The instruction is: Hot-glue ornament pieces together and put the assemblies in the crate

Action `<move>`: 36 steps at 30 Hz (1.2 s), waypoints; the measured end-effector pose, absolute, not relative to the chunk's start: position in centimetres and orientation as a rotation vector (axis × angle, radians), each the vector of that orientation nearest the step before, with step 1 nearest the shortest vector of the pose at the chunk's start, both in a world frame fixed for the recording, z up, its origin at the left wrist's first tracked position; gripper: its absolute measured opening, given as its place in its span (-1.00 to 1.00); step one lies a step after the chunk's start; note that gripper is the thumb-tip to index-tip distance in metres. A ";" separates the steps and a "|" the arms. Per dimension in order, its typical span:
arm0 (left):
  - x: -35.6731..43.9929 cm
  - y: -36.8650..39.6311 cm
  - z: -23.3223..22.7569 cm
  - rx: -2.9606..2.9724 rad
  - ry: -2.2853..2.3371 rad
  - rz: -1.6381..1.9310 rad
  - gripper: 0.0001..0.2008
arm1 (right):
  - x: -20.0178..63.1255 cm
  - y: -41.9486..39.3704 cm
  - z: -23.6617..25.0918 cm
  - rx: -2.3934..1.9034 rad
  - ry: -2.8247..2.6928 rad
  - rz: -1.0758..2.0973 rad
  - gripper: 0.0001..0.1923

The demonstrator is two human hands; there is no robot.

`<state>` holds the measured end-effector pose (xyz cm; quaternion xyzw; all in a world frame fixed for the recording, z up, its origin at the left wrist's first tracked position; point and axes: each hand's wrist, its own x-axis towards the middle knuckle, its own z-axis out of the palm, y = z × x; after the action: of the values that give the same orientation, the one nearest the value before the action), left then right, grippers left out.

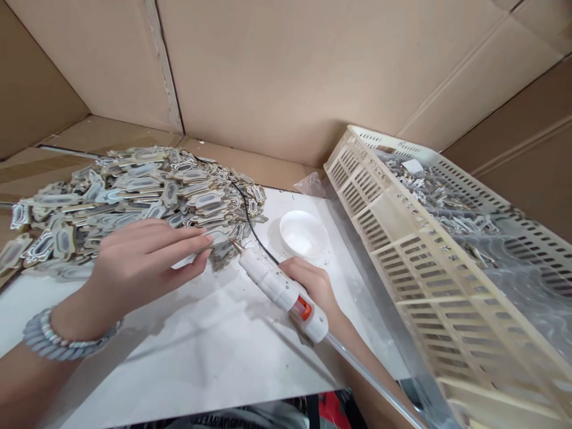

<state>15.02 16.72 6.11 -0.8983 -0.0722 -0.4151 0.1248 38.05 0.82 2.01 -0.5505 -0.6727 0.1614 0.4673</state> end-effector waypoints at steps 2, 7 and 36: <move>14.9 16.7 5.9 -2.628 -0.193 -1.212 -0.86 | 38.0 0.8 1.9 -1.362 -1.652 0.390 -0.93; 14.6 16.4 5.5 -2.618 -0.225 -1.179 -0.82 | 38.0 0.8 2.2 -1.396 -1.704 0.406 -0.91; 15.8 14.8 6.1 -2.720 -0.281 -1.328 -0.88 | 37.8 0.8 2.9 -1.594 -1.469 0.371 -0.90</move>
<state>15.81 14.78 6.14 -0.8937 -0.0925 -0.4361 0.0507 37.83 0.81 2.93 -0.6458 -0.5951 0.1504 0.4541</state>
